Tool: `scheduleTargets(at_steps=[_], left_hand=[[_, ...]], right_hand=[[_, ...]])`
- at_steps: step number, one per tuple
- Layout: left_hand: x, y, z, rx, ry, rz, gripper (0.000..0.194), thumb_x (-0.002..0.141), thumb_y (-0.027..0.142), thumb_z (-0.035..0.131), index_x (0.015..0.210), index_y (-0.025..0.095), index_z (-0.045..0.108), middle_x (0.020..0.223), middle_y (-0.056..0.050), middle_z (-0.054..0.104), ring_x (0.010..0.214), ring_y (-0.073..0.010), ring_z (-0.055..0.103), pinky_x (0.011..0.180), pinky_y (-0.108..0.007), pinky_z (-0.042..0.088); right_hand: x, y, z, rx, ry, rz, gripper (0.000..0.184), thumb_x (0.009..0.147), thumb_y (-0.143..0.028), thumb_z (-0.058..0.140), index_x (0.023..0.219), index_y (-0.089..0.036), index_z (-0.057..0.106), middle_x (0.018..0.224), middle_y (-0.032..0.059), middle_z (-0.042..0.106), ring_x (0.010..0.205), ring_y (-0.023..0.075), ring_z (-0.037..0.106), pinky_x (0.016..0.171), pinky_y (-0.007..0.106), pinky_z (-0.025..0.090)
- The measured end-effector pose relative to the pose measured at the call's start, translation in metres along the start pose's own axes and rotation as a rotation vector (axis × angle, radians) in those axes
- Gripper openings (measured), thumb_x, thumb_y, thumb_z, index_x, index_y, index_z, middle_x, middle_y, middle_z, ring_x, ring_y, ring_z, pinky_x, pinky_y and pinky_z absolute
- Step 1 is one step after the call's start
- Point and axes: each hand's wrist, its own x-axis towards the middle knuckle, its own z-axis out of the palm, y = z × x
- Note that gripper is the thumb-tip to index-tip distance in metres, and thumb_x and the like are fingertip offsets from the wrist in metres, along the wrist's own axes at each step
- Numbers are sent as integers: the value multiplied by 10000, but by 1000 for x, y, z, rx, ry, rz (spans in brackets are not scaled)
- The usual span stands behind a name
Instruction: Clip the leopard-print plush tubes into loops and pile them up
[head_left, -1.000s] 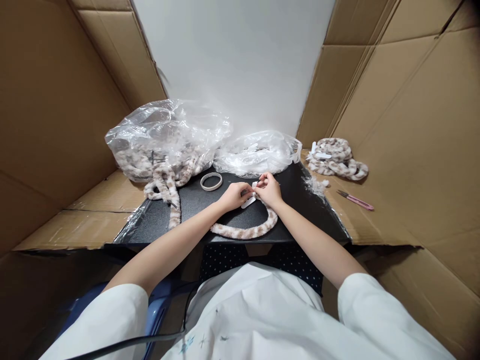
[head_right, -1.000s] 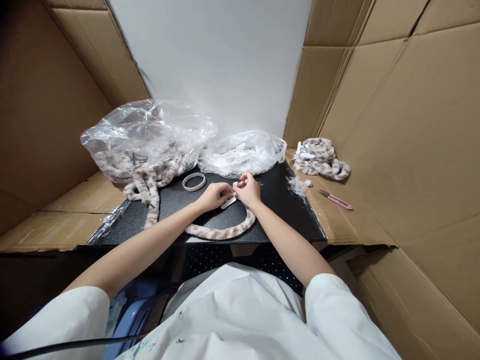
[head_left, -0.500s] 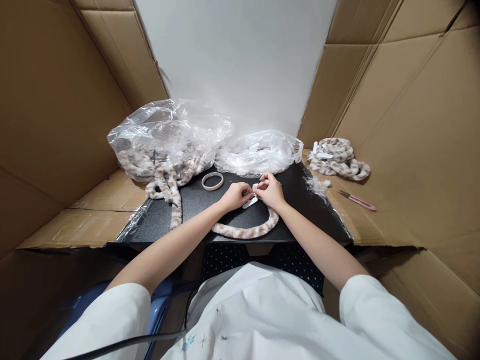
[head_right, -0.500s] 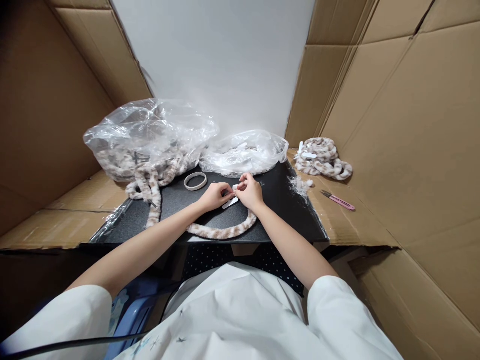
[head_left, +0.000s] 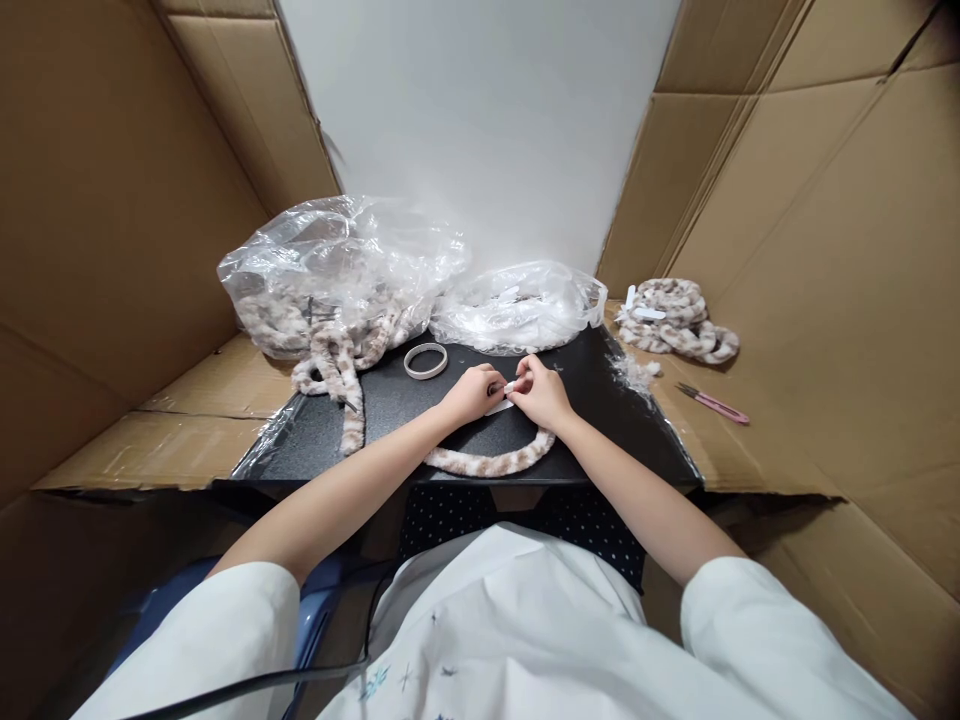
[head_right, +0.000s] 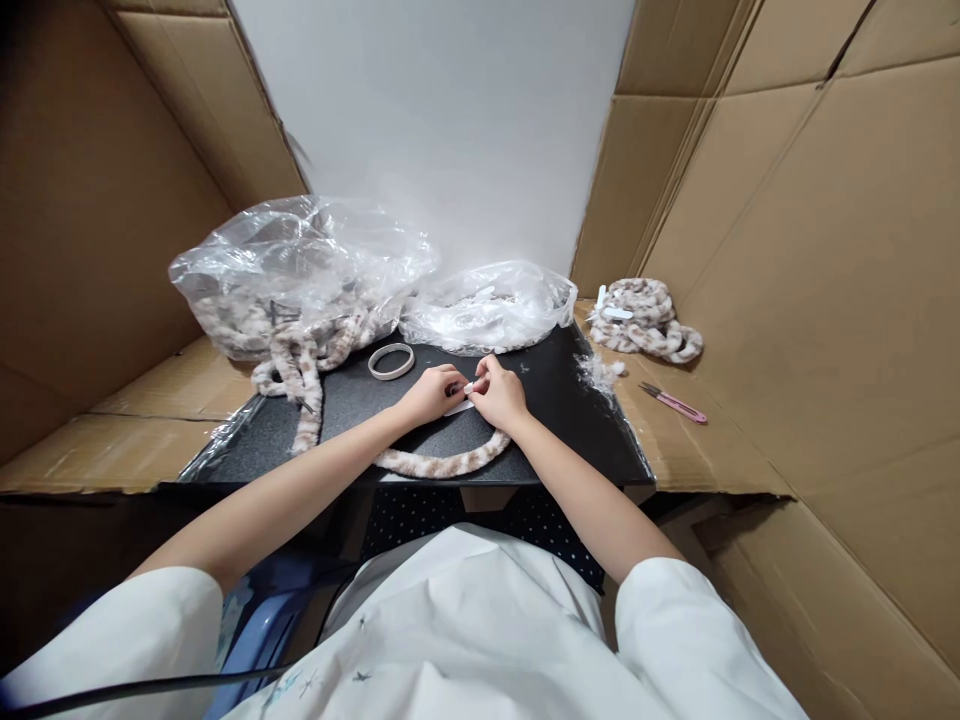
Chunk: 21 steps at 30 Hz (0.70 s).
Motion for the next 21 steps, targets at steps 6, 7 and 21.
scheduleTargets(at_steps=[6, 7, 21], left_hand=[[0, -1, 0, -17, -13, -1, 100, 777, 125, 584, 809, 130, 678, 812, -52, 601, 677, -132, 554, 678, -246, 463], [1, -2, 0, -15, -17, 9, 109, 797, 136, 567, 829, 131, 671, 831, -56, 597, 693, -138, 557, 690, -255, 469], [4, 3, -12, -147, -10, -63, 100, 851, 148, 498, 835, 149, 596, 801, -56, 667, 746, -174, 613, 704, -283, 464]], right_hand=[[2, 3, 2, 6, -11, 38, 343, 627, -146, 675, 828, -255, 418, 671, -60, 680, 696, 185, 691, 677, 277, 477], [2, 4, 2, 13, -8, 36, 347, 625, -146, 678, 826, -255, 416, 669, -61, 678, 695, 185, 691, 678, 279, 480], [0, -2, -5, 70, 99, -96, 281, 664, -157, 656, 793, -245, 422, 712, -34, 690, 766, 202, 696, 757, 297, 471]])
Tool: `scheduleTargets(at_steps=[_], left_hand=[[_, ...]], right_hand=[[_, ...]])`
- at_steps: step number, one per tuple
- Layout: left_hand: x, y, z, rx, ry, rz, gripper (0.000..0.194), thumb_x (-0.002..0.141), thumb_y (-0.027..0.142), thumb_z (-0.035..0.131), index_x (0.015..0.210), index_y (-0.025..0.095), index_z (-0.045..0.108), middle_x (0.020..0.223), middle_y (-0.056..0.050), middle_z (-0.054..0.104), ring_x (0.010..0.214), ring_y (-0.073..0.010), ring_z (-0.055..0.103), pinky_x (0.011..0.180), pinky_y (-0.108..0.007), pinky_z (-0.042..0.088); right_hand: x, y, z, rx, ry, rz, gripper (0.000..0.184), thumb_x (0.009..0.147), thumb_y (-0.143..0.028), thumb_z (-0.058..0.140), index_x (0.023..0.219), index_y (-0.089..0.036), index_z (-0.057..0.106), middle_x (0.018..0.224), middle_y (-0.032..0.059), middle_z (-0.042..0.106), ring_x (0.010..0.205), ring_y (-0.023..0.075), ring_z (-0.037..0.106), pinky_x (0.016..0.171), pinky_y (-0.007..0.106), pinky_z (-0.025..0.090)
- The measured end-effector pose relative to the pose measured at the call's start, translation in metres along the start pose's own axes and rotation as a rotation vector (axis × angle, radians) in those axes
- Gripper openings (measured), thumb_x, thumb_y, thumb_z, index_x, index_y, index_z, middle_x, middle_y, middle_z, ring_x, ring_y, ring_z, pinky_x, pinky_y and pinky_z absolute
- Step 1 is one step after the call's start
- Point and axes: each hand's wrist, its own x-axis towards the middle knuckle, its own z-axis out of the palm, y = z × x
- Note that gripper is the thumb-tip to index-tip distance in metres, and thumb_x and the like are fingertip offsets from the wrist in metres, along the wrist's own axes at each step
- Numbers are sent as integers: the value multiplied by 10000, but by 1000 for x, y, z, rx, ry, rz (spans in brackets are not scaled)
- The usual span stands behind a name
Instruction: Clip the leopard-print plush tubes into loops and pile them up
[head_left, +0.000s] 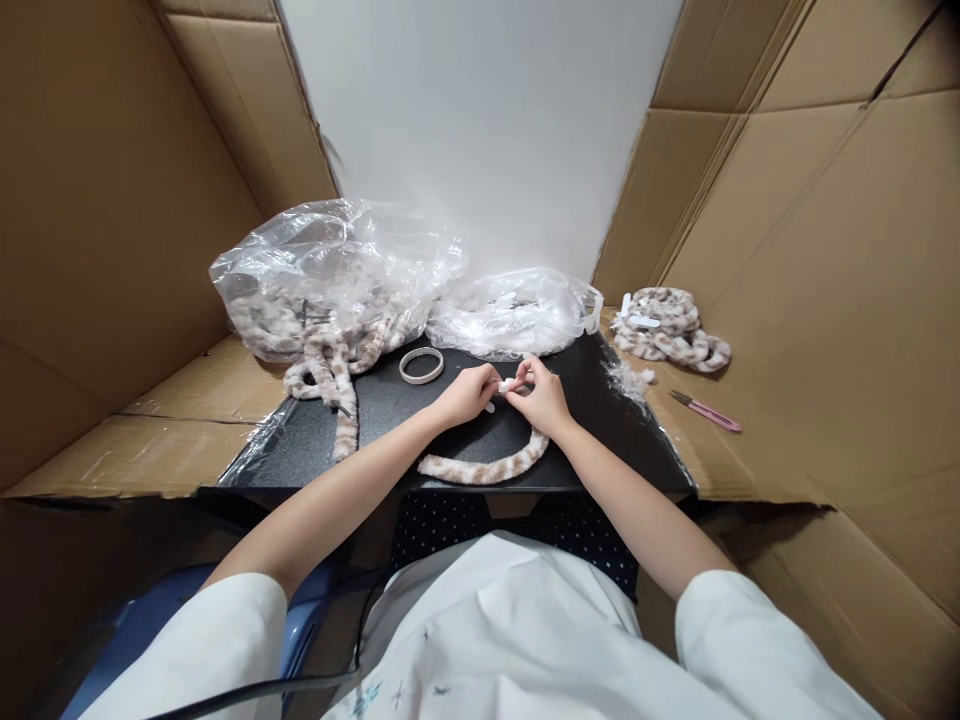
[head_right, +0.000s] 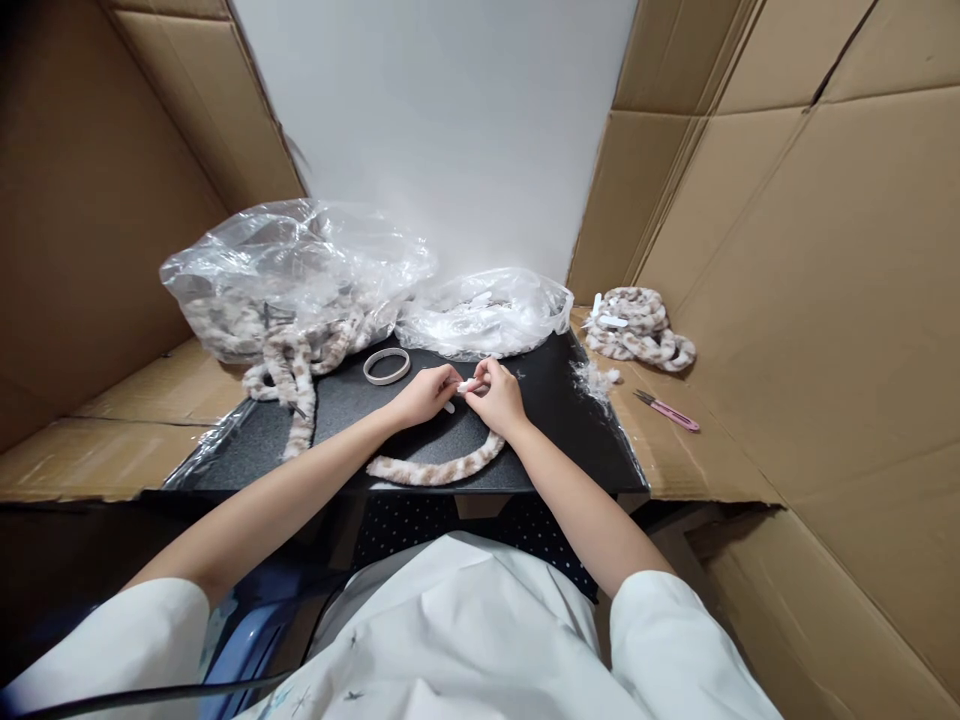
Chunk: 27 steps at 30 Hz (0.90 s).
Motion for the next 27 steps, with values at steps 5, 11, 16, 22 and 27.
scheduleTargets(at_steps=[5, 11, 16, 22, 27], left_hand=[[2, 0, -3, -183, 19, -95, 111, 823, 199, 523, 821, 131, 610, 775, -42, 676, 708, -149, 600, 659, -263, 452], [3, -7, -5, -466, -53, -159, 172, 801, 296, 593, 820, 126, 605, 763, -35, 653, 689, -131, 589, 662, -270, 472], [1, -11, -8, -604, -143, -186, 343, 765, 470, 650, 801, 135, 588, 774, -41, 647, 713, -136, 593, 651, -269, 481], [0, -11, -6, -594, -155, -233, 395, 675, 466, 740, 802, 125, 588, 680, 13, 561, 605, -94, 525, 518, -209, 412], [2, -14, -7, -571, -83, -244, 339, 694, 410, 733, 801, 118, 597, 690, -2, 589, 599, -93, 532, 523, -210, 419]], right_hand=[[2, 3, 1, -23, 22, -73, 220, 681, -186, 640, 791, -237, 456, 769, -17, 618, 761, 194, 667, 751, 298, 476], [2, 5, 1, -243, 24, -207, 202, 680, -161, 659, 789, -237, 507, 795, 15, 620, 860, 237, 610, 829, 352, 442], [2, 7, -1, -278, -20, -213, 190, 702, -177, 675, 825, -239, 543, 834, 24, 644, 889, 242, 595, 852, 362, 426], [2, 9, 0, -262, -62, -215, 212, 708, -176, 696, 865, -240, 570, 864, 31, 664, 940, 246, 594, 851, 361, 427], [6, 10, -4, -145, -129, -229, 321, 648, -149, 706, 919, -242, 560, 881, 16, 675, 959, 246, 591, 901, 397, 431]])
